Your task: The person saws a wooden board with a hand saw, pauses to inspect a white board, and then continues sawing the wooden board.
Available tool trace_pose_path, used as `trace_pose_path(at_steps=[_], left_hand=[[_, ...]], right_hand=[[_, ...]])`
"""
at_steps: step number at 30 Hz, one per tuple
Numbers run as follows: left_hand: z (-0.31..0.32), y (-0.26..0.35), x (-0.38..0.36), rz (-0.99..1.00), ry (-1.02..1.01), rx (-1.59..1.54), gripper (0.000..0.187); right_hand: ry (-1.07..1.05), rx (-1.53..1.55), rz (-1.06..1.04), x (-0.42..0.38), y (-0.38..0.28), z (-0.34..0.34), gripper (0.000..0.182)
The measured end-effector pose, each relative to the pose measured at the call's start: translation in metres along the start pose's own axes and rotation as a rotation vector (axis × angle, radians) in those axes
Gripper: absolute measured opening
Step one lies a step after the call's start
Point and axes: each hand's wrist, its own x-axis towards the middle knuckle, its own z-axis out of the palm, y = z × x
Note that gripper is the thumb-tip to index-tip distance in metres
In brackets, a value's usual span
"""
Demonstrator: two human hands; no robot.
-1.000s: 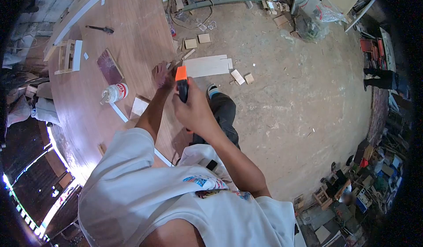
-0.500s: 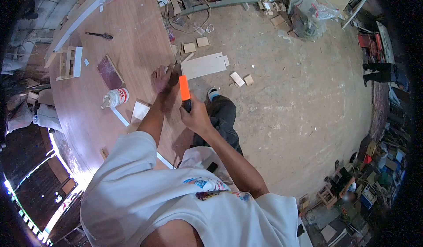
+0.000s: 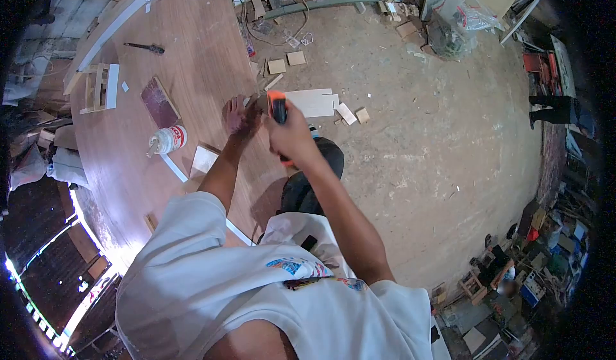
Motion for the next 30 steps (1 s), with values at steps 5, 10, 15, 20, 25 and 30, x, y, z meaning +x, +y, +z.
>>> trace_pose_path(at_steps=[5, 10, 15, 20, 25, 30], left_hand=[[0.022, -0.009, -0.003, 0.010, 0.086, 0.010, 0.040], [0.007, -0.001, 0.002, -0.021, 0.044, 0.006, 0.037], [0.001, 0.006, 0.003, -0.137, -0.024, 0.032, 0.040], [0.015, -0.005, 0.005, -0.094, 0.008, 0.113, 0.044], [0.021, -0.006, 0.000, -0.090, 0.000, 0.088, 0.048], [0.046, -0.026, -0.004, -0.059, 0.012, 0.181, 0.038]], right_hand=[[-0.144, 0.199, 0.106, 0.037, -0.031, -0.002, 0.012], [-0.089, 0.071, 0.080, 0.021, -0.020, 0.003, 0.012], [0.068, -0.286, -0.358, -0.028, 0.033, 0.019, 0.013], [0.019, -0.209, -0.249, -0.070, 0.042, 0.016, 0.013], [-0.075, -0.192, -0.078, -0.127, -0.031, 0.006, 0.016], [-0.120, -0.108, -0.079, -0.158, -0.042, -0.003, 0.019]])
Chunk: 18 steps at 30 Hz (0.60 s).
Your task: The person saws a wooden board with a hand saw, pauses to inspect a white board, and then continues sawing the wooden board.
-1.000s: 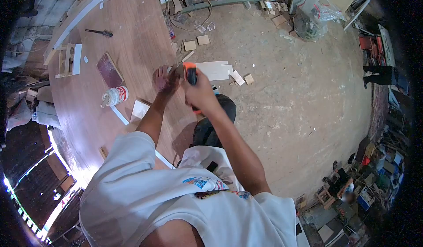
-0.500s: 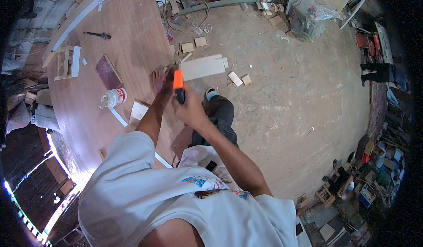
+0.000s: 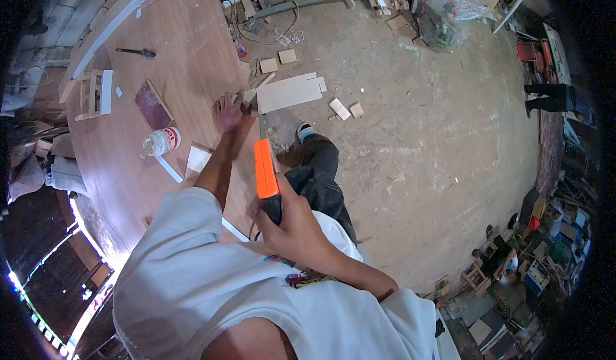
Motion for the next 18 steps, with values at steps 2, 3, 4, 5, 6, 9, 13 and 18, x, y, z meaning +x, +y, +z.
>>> trace_pose_path(at_steps=[2, 3, 4, 5, 6, 9, 13, 18], left_hand=[[-0.006, 0.001, 0.003, 0.019, 0.003, 0.023, 0.035], [-0.010, 0.001, 0.003, 0.038, 0.006, 0.048, 0.034], [-0.006, -0.002, 0.000, 0.044, 0.003, 0.047, 0.034], [0.001, -0.005, -0.001, 0.052, 0.033, 0.105, 0.036], [0.006, -0.007, -0.001, 0.061, 0.065, 0.163, 0.039], [0.009, -0.010, 0.001, 0.021, 0.044, 0.218, 0.039], [-0.002, -0.003, 0.005, 0.055, 0.078, 0.115, 0.039], [-0.008, -0.006, -0.002, 0.182, 0.010, 0.031, 0.038]], right_hand=[[0.048, -0.084, -0.080, 0.016, 0.033, 0.001, 0.019], [0.094, -0.166, -0.159, 0.028, 0.057, 0.003, 0.019], [0.084, -0.164, -0.159, 0.046, 0.081, 0.003, 0.018], [0.073, -0.166, -0.165, 0.068, 0.105, 0.003, 0.017], [0.108, -0.162, -0.232, 0.085, 0.130, 0.005, 0.016], [0.122, -0.175, -0.264, 0.111, 0.135, 0.002, 0.021], [0.116, -0.173, -0.096, 0.102, 0.109, -0.001, 0.020], [0.194, -0.090, -0.089, 0.090, 0.112, 0.012, 0.016]])
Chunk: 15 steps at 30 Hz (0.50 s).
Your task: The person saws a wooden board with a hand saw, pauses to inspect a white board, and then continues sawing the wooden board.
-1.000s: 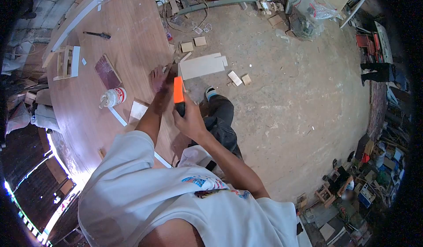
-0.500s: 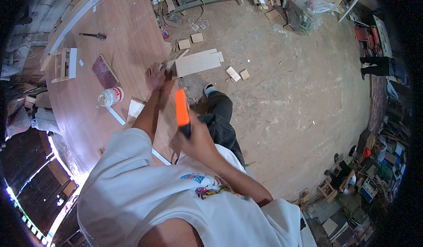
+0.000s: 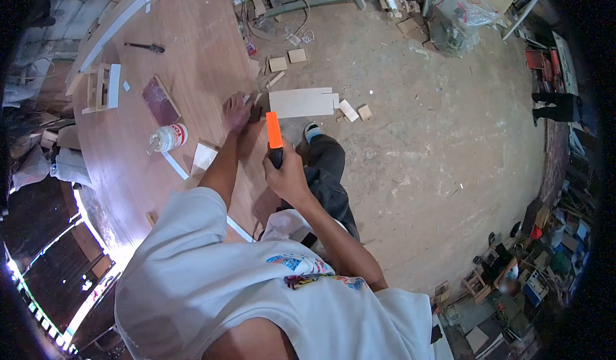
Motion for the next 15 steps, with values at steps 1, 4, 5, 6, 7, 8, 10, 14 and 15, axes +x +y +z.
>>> trace_pose_path(at_steps=[1, 4, 5, 6, 7, 8, 10, 14, 15], left_hand=[[-0.001, -0.001, -0.003, -0.002, -0.008, 0.001, 0.038], [-0.005, 0.003, 0.002, -0.020, -0.010, -0.050, 0.039], [-0.008, 0.005, 0.002, -0.048, -0.024, -0.080, 0.041], [-0.012, 0.007, 0.003, -0.078, -0.033, -0.109, 0.043], [-0.016, 0.010, 0.004, -0.080, -0.032, -0.111, 0.043], [-0.021, 0.012, 0.004, -0.082, -0.015, -0.127, 0.046], [-0.032, 0.017, 0.005, -0.089, -0.001, -0.142, 0.048], [-0.039, 0.022, 0.008, -0.131, -0.020, -0.147, 0.044], [-0.040, 0.023, 0.010, -0.143, -0.016, -0.160, 0.042]], right_hand=[[0.003, 0.016, 0.019, 0.000, -0.001, 0.000, 0.016], [0.005, -0.011, 0.029, 0.009, -0.006, -0.003, 0.016], [-0.005, -0.051, 0.024, 0.012, -0.007, -0.005, 0.016], [-0.004, -0.055, 0.024, 0.016, -0.009, -0.006, 0.016], [-0.020, -0.008, 0.049, 0.021, -0.010, -0.007, 0.016], [-0.038, 0.040, 0.074, 0.025, -0.012, -0.007, 0.016], [-0.052, 0.060, 0.055, 0.031, -0.017, -0.005, 0.016], [-0.125, 0.189, 0.254, 0.061, -0.071, -0.015, 0.016], [-0.119, 0.189, 0.250, 0.076, -0.071, -0.017, 0.016]])
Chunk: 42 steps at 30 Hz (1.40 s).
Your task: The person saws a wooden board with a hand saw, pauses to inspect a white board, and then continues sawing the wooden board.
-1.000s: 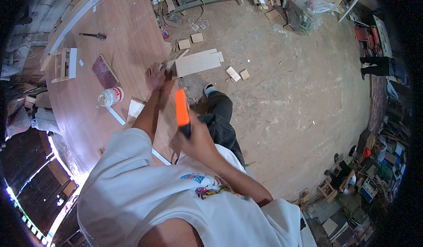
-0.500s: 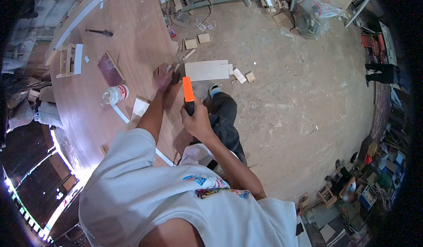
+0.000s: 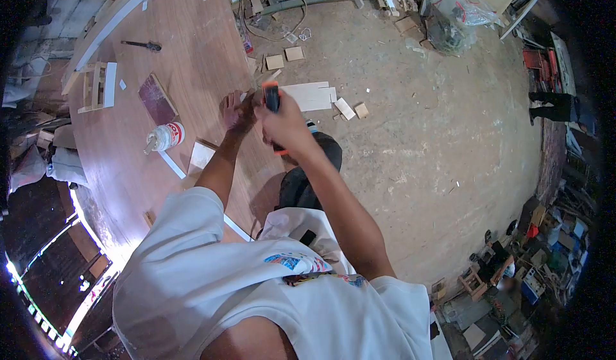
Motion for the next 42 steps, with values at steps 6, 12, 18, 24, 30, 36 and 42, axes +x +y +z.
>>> trace_pose_path(at_steps=[6, 12, 18, 24, 30, 36, 42], left_hand=[[0.010, -0.006, 0.000, -0.052, 0.004, -0.049, 0.041], [0.020, -0.005, 0.000, -0.128, 0.032, 0.075, 0.045], [0.025, -0.004, -0.001, -0.157, -0.014, 0.064, 0.047], [0.033, -0.013, -0.004, -0.102, 0.015, 0.003, 0.047], [0.013, -0.002, 0.002, -0.133, -0.038, 0.038, 0.052], [0.035, -0.019, -0.002, -0.069, -0.045, 0.233, 0.050], [0.050, -0.030, -0.007, -0.010, 0.010, 0.156, 0.046]], right_hand=[[-0.026, -0.142, -0.033, 0.013, -0.006, 0.011, 0.017], [-0.023, -0.260, -0.292, -0.066, -0.009, 0.014, 0.013], [-0.013, -0.229, -0.257, -0.115, 0.000, 0.003, 0.020], [0.032, -0.347, -0.288, -0.027, 0.055, 0.006, 0.009], [0.007, -0.299, -0.255, -0.107, 0.002, 0.011, 0.012], [0.087, -0.372, -0.421, -0.054, 0.069, -0.002, 0.023], [0.082, -0.310, -0.241, -0.029, 0.073, 0.004, 0.021]])
